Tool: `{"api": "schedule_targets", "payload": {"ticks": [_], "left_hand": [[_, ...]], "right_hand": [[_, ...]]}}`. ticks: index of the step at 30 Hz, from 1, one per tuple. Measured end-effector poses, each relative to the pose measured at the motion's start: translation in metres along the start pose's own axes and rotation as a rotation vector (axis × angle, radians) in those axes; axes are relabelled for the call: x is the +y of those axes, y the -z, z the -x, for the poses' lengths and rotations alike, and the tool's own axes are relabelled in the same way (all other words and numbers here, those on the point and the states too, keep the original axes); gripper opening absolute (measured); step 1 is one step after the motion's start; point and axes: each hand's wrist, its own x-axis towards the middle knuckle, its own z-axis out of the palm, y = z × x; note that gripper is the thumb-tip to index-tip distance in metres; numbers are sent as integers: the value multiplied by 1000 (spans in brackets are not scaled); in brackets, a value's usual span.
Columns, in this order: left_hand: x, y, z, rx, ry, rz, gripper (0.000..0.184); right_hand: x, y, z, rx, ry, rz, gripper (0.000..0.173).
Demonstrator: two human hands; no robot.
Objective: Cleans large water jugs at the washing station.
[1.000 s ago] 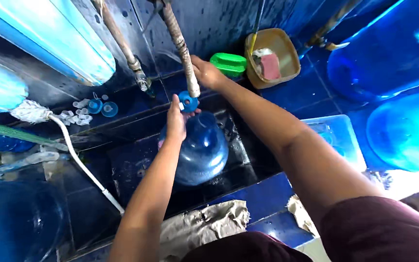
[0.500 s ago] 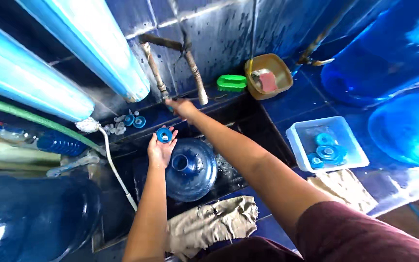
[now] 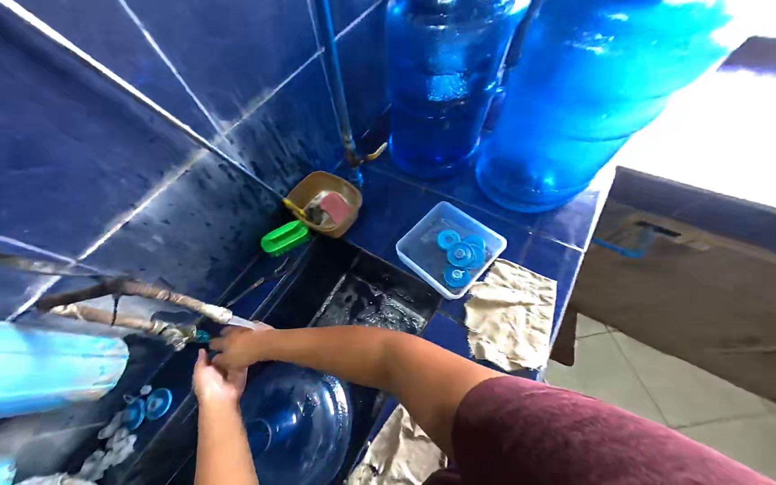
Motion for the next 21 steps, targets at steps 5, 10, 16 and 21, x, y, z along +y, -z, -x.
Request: {"api": "schedule_targets", "payload": {"ticks": [5,10,16,21], "left_hand": [[-21,-54,-9,-92,31,-16,26],[-23,-99,-5,-165,40,-264,36],[-10,-67,10,-331,-64,-430,44],[4,-49,29,-177,-169,-407,44]], "right_hand": [[40,40,48,156,1,7,32],[72,60,58,532,-169,-389,34],[70,51,55,204,-286,-867,42],[21,44,48,249,-248,-604,39]]}}
